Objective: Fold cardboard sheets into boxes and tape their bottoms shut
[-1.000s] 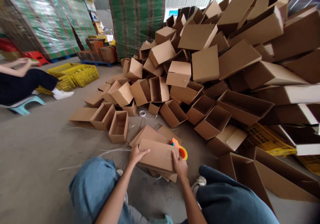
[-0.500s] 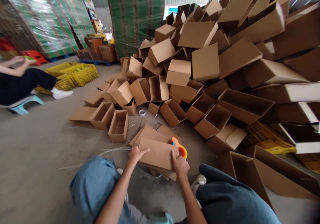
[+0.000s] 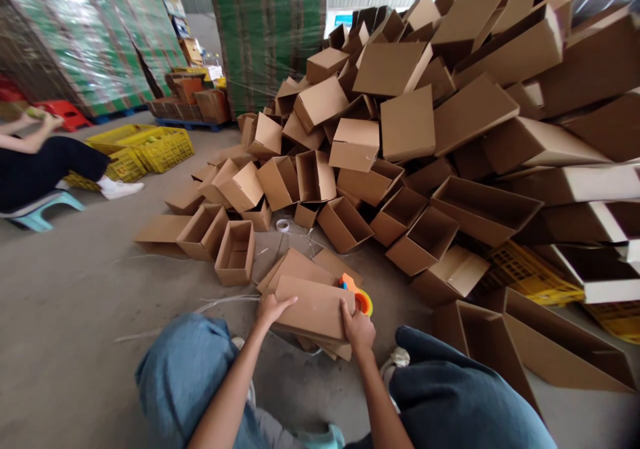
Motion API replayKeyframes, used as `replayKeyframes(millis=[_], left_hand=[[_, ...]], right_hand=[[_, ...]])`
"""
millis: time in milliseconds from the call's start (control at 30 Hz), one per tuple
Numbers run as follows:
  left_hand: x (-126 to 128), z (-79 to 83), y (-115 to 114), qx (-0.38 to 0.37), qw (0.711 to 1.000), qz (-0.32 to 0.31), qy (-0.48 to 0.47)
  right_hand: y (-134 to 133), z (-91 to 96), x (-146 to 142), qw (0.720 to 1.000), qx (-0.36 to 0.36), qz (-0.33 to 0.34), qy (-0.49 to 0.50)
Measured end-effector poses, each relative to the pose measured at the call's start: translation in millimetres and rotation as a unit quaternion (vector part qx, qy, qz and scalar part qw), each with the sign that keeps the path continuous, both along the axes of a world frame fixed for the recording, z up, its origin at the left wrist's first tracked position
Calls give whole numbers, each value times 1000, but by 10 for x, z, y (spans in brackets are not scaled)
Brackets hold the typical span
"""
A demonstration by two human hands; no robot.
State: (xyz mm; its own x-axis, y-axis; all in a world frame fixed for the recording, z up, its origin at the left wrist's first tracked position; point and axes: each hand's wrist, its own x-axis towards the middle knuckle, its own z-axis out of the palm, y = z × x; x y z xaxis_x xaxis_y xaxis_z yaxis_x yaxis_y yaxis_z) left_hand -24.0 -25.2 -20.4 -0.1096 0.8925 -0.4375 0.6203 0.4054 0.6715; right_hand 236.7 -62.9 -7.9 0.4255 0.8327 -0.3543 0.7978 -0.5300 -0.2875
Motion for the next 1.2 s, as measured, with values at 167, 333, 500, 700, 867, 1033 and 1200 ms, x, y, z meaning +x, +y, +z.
replayKeyframes(millis=[167, 333, 500, 700, 867, 1033, 1200], left_hand=[[4, 37, -1, 20, 998, -31, 55], [22, 76, 3, 7, 995, -35, 96], [1, 65, 13, 9, 996, -43, 79], [-219, -35, 75, 0, 988, -80, -130], [-348, -120, 74, -7, 971, -81, -224], [-385, -164, 62, -13, 950, -56, -306], [-407, -162, 65, -45, 953, -16, -300]], right_hand=[[-5, 8, 0, 1000, -2, -2, 5], [-9, 7, -1, 1000, -1, -8, 7], [-17, 1, 9, 1000, -1, -7, 8], [-34, 0, 24, 1000, -5, -4, 4], [-39, 3, 25, 1000, -2, -9, 11], [-35, -19, 44, 1000, -2, -17, 10], [-28, -38, 34, 1000, 4, -9, 10]])
